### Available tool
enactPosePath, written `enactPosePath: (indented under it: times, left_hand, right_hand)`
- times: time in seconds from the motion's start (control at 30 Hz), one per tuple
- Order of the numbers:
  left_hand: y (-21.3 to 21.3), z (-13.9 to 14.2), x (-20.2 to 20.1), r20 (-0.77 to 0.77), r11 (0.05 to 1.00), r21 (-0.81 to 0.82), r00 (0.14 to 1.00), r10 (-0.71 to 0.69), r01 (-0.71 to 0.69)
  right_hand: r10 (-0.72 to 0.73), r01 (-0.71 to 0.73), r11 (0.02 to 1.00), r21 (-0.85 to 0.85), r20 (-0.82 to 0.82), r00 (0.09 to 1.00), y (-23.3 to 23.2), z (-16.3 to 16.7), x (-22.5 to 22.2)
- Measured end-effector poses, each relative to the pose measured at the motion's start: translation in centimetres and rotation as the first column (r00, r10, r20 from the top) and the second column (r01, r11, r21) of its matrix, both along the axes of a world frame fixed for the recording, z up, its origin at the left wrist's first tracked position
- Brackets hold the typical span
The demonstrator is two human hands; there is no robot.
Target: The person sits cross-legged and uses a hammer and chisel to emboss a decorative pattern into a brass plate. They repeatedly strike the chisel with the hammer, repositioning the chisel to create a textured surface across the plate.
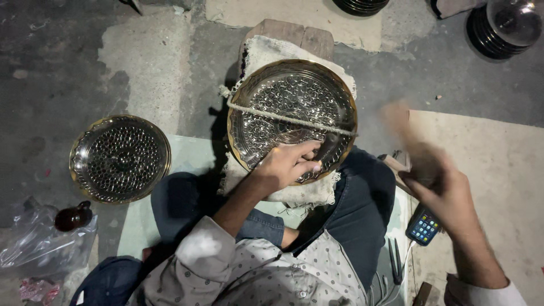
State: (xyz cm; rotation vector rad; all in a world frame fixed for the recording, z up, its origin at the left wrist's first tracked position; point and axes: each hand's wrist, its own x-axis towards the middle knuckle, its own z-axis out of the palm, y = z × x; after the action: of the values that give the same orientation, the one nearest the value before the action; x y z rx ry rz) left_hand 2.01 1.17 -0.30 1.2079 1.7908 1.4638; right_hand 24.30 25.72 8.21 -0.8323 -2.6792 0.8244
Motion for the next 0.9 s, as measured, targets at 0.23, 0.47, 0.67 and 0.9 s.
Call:
enactPosePath:
  times: [0.23,0.47,0.67,0.9]
  left_hand:
    - [0.6,0.7,0.1,0.074,0.995,-0.099,0.997,0.028,-0.020]
    - [-5.8,0.2,-0.8,0.083,0.852,0.221,0.879,0.469,-0.475]
    - [-11.3,-1.6,-2.5,0.227,0.730,0.137,0.739,0.635,-0.669]
    - [-8.9,-1.5,-4.0,0.061,0.699,0.140,0.710,0.701,-0.702]
  right_hand:
    - [0.024,-0.148,0.909,0.390,0.306,0.952,-1.1,0.7,0.5]
    - [-0.303,0.301,0.948,0.100,0.007,0.953,-0.7,-7.6,10.0]
    - [-0.578,0.700,0.640,-0.316,0.401,0.711,-6.5,-21.0,18.2]
    - [-0.351,0.455,0.854,-0.253,0.364,0.862,-6.2,-21.1,16.0]
